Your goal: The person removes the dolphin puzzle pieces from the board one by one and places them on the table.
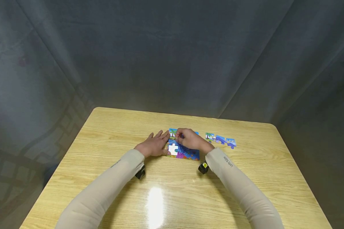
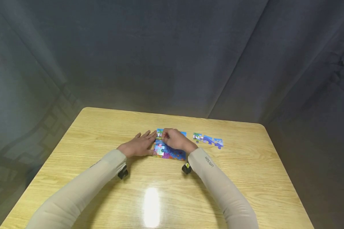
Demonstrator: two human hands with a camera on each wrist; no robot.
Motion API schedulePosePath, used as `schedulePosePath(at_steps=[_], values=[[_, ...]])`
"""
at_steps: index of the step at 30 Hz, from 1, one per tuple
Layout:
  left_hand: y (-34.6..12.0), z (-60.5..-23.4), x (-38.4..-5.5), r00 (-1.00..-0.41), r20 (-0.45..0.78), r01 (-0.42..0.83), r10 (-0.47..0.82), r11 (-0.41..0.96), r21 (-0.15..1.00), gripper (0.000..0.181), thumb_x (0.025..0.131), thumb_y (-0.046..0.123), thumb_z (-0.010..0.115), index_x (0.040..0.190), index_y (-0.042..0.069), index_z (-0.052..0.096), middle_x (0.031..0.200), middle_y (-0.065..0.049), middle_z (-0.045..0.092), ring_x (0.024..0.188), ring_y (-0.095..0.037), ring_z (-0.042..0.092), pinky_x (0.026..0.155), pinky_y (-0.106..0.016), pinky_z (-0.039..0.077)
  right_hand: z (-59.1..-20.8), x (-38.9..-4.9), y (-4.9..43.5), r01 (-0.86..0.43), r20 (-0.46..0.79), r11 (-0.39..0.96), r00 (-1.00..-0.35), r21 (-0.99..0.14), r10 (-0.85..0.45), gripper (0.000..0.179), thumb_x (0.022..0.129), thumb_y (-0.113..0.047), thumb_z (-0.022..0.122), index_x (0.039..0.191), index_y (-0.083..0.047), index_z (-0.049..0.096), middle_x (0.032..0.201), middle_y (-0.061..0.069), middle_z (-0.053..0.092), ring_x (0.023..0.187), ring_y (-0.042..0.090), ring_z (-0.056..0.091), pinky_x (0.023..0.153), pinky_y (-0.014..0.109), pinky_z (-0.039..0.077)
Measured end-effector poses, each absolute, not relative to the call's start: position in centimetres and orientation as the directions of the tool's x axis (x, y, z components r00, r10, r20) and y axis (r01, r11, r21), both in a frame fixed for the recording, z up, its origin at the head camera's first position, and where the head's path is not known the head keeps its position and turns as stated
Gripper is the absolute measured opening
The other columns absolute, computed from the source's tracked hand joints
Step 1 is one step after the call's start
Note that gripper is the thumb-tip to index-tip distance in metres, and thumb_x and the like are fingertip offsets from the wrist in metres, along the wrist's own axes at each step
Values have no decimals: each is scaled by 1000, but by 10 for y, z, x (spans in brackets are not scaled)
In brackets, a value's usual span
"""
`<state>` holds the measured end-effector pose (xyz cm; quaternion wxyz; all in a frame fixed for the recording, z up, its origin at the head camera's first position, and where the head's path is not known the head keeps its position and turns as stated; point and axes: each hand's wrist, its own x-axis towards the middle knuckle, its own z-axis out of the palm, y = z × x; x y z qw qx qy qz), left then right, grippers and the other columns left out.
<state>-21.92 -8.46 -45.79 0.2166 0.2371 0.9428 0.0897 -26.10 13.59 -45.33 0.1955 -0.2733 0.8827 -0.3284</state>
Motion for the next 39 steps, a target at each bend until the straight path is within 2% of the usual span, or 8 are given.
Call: schedulePosePath(at_steps=[9,14,18,26,32,39], values=[[-84,-458,-220,-792,-375,406,481,875,263,94,105,60,56,173,10,14,183,-6,3,170,-36,5,135,-66,14,-458,-262,135,-295,-179,629,-796,-719,-578,11,111,-13,56,108,-7,64,96,9,68,75,16,56,68,29,47],[-83,-457,-220,-791,-376,409,483,874,262,94,105,61,55,173,11,13,183,-5,2,170,-36,5,135,-66,14,-460,-263,136,-244,-198,621,-808,-745,-555,15,112,-12,52,115,-3,64,97,11,67,71,17,55,65,30,48],[-83,-456,-220,-793,-375,407,480,875,261,95,105,61,56,173,11,14,183,-5,2,170,-36,6,135,-66,14,-460,-265,134,-219,-201,623,-822,-751,-532,19,113,-10,49,120,0,63,103,13,67,78,18,54,71,30,47],[-83,-456,-221,-795,-378,402,475,878,258,96,104,62,58,173,11,14,183,-4,2,170,-35,5,136,-65,14,-458,-270,134,-187,-198,616,-842,-765,-502,20,113,-10,48,121,1,63,105,14,66,85,19,55,77,31,48],[-85,-457,-221,-796,-373,401,476,877,264,96,104,61,58,173,11,13,183,-5,1,170,-35,4,135,-65,13,-460,-267,138,-199,-200,611,-830,-766,-520,20,112,-9,49,118,0,66,105,15,69,81,17,55,73,30,48],[-85,-456,-219,-793,-371,403,483,873,275,95,105,60,57,173,11,14,183,-5,2,170,-35,4,135,-65,13,-459,-264,150,-140,-231,594,-832,-792,-504,19,112,-10,53,123,-1,65,104,13,64,70,17,56,66,30,52]])
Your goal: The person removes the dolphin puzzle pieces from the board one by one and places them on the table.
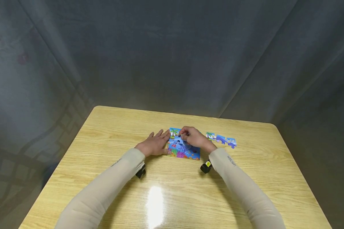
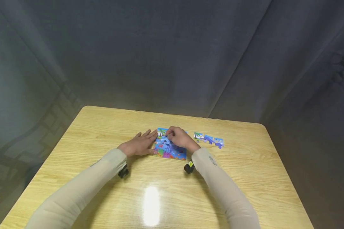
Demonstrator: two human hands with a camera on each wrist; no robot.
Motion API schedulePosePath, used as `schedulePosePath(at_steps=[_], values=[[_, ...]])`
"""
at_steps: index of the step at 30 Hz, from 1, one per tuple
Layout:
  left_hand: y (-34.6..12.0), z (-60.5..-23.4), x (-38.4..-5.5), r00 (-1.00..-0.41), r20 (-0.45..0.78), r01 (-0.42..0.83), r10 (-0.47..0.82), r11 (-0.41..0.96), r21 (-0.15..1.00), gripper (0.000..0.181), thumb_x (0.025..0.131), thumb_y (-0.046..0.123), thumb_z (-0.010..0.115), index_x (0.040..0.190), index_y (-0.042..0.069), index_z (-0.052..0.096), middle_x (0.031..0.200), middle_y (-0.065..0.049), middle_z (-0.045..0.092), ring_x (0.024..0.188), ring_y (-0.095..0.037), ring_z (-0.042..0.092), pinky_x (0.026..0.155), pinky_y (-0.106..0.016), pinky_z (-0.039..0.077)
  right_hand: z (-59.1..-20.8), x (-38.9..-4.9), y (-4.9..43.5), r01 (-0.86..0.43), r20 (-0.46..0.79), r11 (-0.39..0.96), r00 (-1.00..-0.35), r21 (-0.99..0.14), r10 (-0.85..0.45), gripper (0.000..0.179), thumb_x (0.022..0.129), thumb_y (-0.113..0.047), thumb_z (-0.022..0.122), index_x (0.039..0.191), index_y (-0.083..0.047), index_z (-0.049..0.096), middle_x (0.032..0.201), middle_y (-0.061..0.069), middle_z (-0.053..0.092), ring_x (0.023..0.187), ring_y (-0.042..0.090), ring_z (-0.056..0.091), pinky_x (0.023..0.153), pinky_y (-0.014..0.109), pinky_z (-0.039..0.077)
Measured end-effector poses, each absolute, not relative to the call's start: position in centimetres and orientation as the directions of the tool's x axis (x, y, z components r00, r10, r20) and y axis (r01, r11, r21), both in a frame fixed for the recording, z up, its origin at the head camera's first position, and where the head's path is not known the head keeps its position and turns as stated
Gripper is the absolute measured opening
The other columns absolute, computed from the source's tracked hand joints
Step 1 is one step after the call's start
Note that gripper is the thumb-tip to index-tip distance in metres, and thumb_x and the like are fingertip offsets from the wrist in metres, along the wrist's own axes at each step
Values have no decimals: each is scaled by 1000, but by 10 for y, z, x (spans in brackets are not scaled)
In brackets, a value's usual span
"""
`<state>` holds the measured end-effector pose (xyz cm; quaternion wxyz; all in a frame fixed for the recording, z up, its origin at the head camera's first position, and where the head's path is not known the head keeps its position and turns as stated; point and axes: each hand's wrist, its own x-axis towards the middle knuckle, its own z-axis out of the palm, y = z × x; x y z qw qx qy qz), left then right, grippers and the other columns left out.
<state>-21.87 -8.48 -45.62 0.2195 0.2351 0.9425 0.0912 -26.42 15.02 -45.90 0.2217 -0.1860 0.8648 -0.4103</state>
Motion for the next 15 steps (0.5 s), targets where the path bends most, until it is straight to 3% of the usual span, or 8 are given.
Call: schedulePosePath(at_steps=[5,15], values=[[-84,-456,-219,-792,-370,407,486,871,274,94,105,60,57,173,12,14,183,-5,2,170,-35,4,135,-65,13,-455,-264,164,-145,-207,587,-847,-796,-490,19,111,-9,55,123,-1,66,102,13,63,72,19,58,68,33,55],[-85,-458,-219,-792,-365,410,490,869,278,94,105,59,57,173,12,13,183,-6,2,170,-36,5,135,-66,12,-448,-263,196,-165,-167,573,-860,-803,-481,21,110,-3,53,126,7,62,103,16,58,74,19,51,65,29,48]])
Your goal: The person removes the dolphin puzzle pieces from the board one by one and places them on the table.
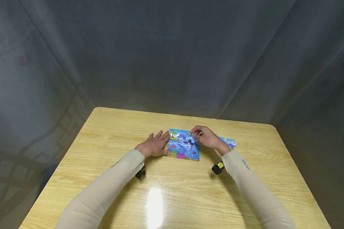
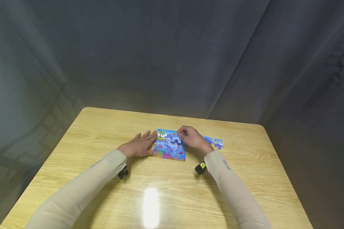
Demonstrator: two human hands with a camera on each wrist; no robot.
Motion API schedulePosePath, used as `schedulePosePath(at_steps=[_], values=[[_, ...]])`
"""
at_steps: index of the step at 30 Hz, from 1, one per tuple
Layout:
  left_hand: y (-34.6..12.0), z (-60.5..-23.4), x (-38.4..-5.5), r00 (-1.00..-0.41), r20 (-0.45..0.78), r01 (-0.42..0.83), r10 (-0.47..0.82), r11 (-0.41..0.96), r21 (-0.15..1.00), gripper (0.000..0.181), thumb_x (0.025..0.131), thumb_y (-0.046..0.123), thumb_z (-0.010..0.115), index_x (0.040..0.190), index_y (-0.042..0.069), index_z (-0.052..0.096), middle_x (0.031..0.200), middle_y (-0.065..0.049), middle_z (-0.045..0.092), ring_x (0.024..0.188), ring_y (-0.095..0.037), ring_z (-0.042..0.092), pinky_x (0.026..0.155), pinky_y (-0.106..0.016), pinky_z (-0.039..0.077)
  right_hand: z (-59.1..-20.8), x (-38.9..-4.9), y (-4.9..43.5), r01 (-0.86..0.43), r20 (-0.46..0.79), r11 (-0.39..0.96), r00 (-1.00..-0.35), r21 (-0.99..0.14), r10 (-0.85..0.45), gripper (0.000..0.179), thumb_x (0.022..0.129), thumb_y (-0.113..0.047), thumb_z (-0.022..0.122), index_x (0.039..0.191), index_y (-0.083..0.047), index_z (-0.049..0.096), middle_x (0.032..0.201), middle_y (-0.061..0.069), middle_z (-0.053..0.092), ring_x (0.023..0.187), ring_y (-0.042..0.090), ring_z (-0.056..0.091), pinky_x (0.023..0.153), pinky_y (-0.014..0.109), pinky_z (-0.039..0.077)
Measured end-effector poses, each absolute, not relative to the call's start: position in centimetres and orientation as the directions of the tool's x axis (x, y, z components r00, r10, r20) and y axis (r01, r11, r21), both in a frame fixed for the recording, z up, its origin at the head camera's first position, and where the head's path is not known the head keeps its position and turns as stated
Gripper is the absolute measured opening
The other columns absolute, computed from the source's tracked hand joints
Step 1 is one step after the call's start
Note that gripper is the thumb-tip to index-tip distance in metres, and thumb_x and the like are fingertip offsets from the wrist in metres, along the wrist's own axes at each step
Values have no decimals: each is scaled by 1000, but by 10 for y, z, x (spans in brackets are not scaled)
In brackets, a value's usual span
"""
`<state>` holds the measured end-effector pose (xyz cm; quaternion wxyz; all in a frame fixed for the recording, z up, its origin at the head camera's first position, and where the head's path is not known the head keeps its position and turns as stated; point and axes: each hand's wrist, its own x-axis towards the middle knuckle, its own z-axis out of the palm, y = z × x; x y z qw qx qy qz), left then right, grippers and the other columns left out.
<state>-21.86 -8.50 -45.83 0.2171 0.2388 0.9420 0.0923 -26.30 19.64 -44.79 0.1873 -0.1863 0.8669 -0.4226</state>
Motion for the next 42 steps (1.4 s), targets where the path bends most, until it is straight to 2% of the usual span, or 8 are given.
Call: schedulePosePath(at_steps=[10,16,27,33,42], values=[[-86,-460,-220,-791,-374,397,483,872,287,95,105,60,56,173,13,11,183,-4,1,170,-34,3,136,-65,11,-444,-259,229,-178,-162,624,-879,-761,-449,21,109,-3,54,126,7,63,103,18,60,68,16,49,59,27,43],[-86,-461,-220,-792,-367,401,488,869,291,94,105,60,57,173,13,12,183,-5,2,170,-35,4,136,-66,11,-445,-255,246,-180,-153,631,-887,-754,-436,23,108,-2,55,126,10,61,103,20,60,70,17,50,58,26,44],[-88,-460,-219,-787,-372,398,492,866,302,94,105,60,55,174,14,11,183,-4,0,170,-34,2,136,-65,10,-449,-246,264,-179,-146,673,-906,-717,-397,13,105,0,60,114,8,64,97,15,62,78,17,53,60,24,46],[-88,-461,-220,-793,-370,394,484,870,295,93,106,58,56,173,13,11,183,-4,0,170,-34,2,136,-65,10,-452,-241,272,-150,-175,691,-909,-707,-377,9,105,-1,60,110,6,62,93,13,61,72,15,53,58,25,46],[-88,-460,-220,-789,-371,399,489,868,296,94,105,59,57,174,14,10,183,-4,-1,170,-34,1,136,-65,9,-460,-238,277,-151,-185,692,-904,-706,-387,8,105,-1,59,109,6,62,92,14,62,71,19,54,58,27,46]])
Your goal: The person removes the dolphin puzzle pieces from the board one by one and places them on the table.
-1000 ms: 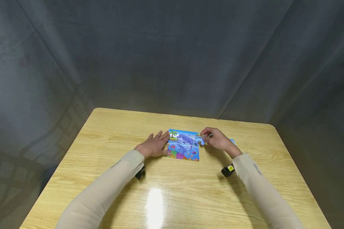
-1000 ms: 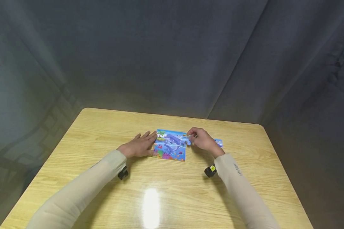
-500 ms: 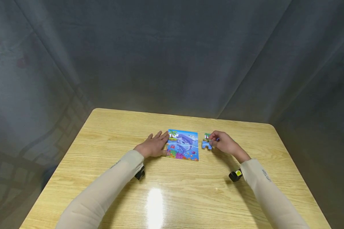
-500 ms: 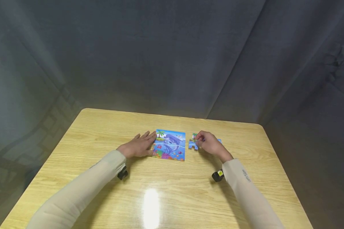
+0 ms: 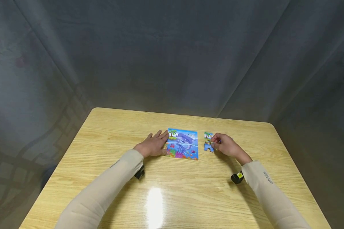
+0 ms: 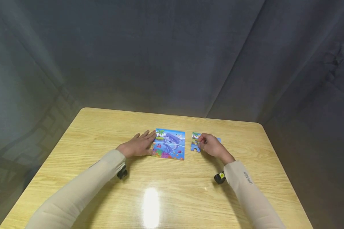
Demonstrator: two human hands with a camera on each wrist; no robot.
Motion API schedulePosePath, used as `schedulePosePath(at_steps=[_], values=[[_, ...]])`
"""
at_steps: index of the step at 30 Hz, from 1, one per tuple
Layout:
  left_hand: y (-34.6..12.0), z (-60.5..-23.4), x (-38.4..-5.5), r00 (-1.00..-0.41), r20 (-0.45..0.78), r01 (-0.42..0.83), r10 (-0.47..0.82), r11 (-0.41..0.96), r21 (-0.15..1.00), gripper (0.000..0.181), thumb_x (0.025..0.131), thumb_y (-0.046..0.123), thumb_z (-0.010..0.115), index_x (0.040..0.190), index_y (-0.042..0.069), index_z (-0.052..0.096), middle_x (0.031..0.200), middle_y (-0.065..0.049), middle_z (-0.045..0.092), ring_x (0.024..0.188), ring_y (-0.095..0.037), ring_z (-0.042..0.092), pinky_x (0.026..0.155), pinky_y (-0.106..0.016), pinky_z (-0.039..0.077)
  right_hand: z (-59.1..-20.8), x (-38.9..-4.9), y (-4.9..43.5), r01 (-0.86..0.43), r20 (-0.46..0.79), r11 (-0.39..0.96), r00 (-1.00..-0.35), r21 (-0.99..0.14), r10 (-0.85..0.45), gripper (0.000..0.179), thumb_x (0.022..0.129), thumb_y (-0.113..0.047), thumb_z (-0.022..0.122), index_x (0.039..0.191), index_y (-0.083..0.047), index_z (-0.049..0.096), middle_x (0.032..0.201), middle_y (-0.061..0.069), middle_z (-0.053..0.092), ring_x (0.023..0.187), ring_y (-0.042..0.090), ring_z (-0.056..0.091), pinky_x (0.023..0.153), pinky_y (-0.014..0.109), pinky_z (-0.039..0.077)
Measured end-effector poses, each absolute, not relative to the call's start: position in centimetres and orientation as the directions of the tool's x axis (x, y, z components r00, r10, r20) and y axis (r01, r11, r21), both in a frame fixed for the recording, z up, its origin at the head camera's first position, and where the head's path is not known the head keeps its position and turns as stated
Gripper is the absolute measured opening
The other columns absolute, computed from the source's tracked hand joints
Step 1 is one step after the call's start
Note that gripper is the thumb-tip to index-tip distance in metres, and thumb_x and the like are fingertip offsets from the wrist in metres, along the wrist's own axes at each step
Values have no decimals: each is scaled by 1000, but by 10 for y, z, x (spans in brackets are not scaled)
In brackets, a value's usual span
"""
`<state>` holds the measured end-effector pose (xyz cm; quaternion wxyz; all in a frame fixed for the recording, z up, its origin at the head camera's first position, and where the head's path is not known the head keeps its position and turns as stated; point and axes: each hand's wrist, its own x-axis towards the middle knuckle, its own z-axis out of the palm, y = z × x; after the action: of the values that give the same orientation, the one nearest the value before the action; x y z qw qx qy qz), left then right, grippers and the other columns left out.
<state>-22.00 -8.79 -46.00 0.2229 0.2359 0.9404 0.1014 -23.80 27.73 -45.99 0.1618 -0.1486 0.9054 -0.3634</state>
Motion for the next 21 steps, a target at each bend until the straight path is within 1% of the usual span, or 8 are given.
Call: schedulePosePath(at_steps=[5,9,14,18,21], values=[[-88,-459,-220,-784,-377,401,494,865,301,94,105,60,55,174,14,10,183,-4,-1,170,-34,0,136,-65,9,-463,-238,278,-150,-200,710,-902,-688,-384,7,106,-3,60,109,3,62,92,12,63,73,19,54,60,27,47],[-89,-459,-221,-784,-378,399,492,867,300,94,106,60,55,174,14,10,183,-4,-2,170,-34,0,136,-66,8,-464,-237,277,-148,-200,726,-907,-672,-370,5,106,-3,61,107,2,63,91,12,64,73,18,53,60,26,46],[-88,-459,-221,-784,-378,401,492,867,297,94,106,59,55,174,15,9,183,-3,-2,170,-34,0,136,-65,9,-466,-237,275,-185,-166,761,-918,-622,-359,7,104,-4,64,102,2,63,90,12,65,75,18,51,61,26,41],[-88,-459,-221,-783,-377,404,494,866,296,93,106,59,55,174,15,9,183,-4,-2,170,-34,0,136,-65,9,-469,-236,274,-200,-149,786,-926,-586,-347,10,103,-7,66,102,3,63,93,12,67,78,18,52,64,26,40],[-88,-460,-221,-783,-378,402,495,865,301,93,106,60,55,174,14,10,183,-4,-2,170,-34,0,136,-65,9,-471,-236,273,-203,-146,799,-929,-567,-340,7,103,-5,66,104,1,64,95,12,68,79,19,53,65,28,41]])
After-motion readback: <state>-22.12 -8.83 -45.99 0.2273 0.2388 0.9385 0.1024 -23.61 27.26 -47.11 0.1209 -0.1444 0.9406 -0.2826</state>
